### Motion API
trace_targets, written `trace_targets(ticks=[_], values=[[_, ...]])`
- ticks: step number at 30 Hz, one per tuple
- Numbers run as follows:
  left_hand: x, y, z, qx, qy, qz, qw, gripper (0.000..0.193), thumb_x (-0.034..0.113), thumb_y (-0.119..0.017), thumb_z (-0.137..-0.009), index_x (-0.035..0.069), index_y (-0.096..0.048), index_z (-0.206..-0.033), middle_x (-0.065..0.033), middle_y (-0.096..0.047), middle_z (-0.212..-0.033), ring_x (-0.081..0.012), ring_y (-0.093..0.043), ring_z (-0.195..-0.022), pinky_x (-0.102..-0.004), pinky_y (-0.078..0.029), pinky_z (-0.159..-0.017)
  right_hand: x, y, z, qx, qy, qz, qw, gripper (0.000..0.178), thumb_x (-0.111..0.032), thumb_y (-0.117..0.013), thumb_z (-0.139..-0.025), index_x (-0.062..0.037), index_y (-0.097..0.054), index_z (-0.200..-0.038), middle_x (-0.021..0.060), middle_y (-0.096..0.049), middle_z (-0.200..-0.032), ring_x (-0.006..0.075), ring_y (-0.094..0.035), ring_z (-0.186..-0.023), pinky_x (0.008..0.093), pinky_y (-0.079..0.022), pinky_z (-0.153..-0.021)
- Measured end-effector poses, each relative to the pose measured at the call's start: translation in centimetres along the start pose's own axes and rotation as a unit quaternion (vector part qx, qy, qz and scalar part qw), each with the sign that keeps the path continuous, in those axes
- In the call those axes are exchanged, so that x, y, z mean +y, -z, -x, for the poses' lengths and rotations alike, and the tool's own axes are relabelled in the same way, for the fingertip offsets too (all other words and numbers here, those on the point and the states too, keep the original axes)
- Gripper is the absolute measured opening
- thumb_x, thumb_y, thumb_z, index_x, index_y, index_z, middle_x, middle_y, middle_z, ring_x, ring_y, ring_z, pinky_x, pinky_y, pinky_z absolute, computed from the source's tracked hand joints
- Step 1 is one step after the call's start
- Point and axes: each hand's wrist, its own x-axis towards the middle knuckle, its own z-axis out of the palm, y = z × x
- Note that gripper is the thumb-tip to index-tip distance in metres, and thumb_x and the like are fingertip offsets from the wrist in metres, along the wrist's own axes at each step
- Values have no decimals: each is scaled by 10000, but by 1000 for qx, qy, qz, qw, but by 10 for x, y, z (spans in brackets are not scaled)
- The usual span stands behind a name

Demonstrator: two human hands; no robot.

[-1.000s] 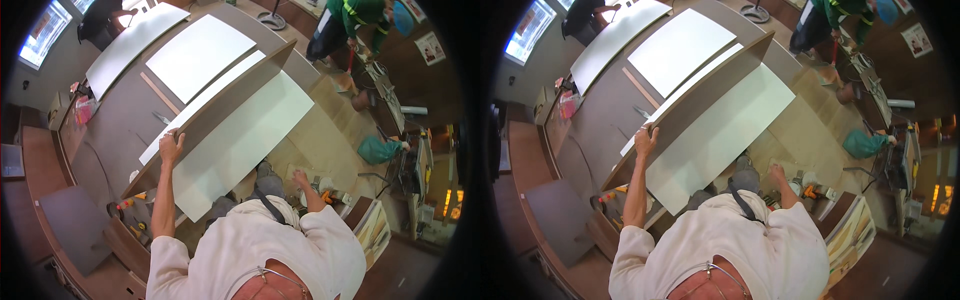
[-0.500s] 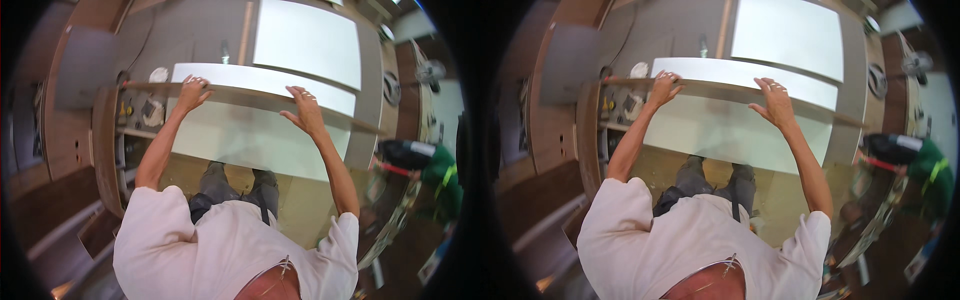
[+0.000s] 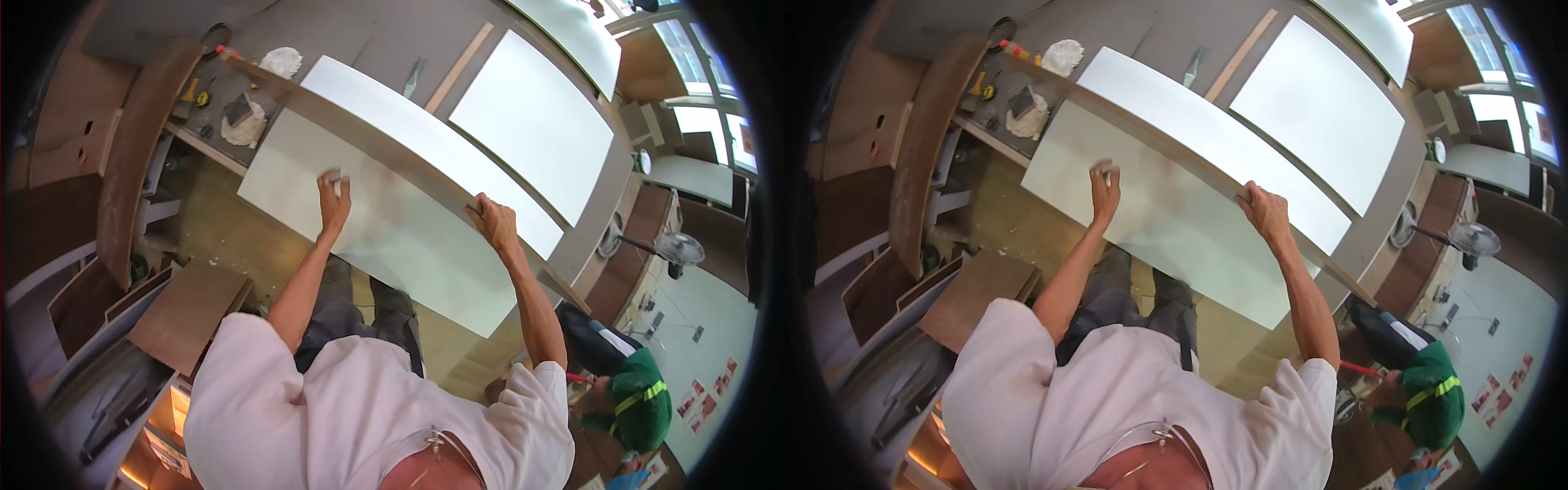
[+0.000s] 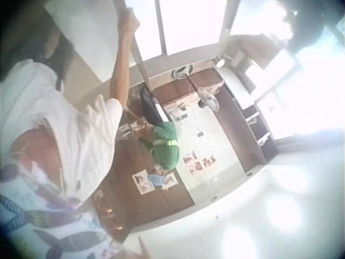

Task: The person smooths the edges of a white board with a metal file, then sands the surface with a sanding block. They flip the board to reveal a wood-grain side, trim the edge with scissors, and sand it again. Finally, they cut a curved strip of material and wipe the board with a cloth.

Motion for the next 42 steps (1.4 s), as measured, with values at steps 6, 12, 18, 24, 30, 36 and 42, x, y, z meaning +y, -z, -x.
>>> trace_targets(ticks=[6, 12, 18, 24, 30, 36, 42], values=[[-90, -44, 59, -184, 393, 165, 886, 668, 551, -483, -1005, 28, -414, -1415, -157, -511, -1375, -284, -601, -1163, -436, -437, -995, -8, -7, 15, -46, 7, 47, 998, 313, -353, -710, -924, -84, -550, -915, 74, -639, -659, 267, -637, -574, 393, -507, -554], [-214, -103, 86, -291, 388, 312, 817, 539, 523, -371, -1056, 179, -383, -1470, -71, -497, -1420, -255, -512, -1301, -475, -422, -1042, -31, -20, 10, -86, 10, -47, 995, 214, -269, -709, -855, -96, -617, -940, 115, -672, -765, 353, -660, -701, 460, -518, -610], [-140, -120, 92, -331, 105, 328, 878, 563, 370, -583, -1002, 36, -406, -1418, -134, -481, -1413, -272, -529, -1233, -534, -434, -1063, -103, 7, 32, 1, 21, -20, 1000, 180, -176, -622, -873, -40, -508, -842, 110, -578, -561, 315, -634, -526, 449, -481, -458], [-141, -100, 100, -382, 327, 494, 709, 532, 415, -551, -1007, 78, -429, -1400, -106, -500, -1382, -262, -524, -1215, -530, -398, -1089, -139, 23, 61, -16, -38, -37, 998, 119, -133, -578, -867, -46, -497, -872, 103, -600, -609, 320, -647, -579, 441, -482, -495], [-164, -78, 82, -375, 351, 555, 655, 507, 459, -520, -1012, 120, -451, -1382, -78, -519, -1351, -251, -520, -1196, -526, -362, -1114, -133, 59, 68, -46, -100, -111, 988, 168, -193, -662, -820, -98, -545, -896, 79, -624, -712, 295, -667, -670, 451, -507, -560], [-28, -83, -5, -220, 496, 419, 728, 683, 704, -451, -960, 176, -420, -1391, -61, -473, -1393, -236, -433, -1288, -544, -310, -1125, -89, 85, 96, 138, -244, -142, 949, 343, -265, -893, -733, -74, -672, -913, 110, -701, -800, 262, -696, -682, 350, -543, -632], [24, -35, -36, -339, 400, 288, 802, 794, 696, -382, -985, 133, -297, -1539, -75, -349, -1574, -261, -307, -1444, -540, -266, -1145, -85, 55, 108, 241, -377, -195, 873, 378, -289, -869, -781, -17, -654, -933, 83, -663, -721, 137, -592, -610, 282, -498, -600]])
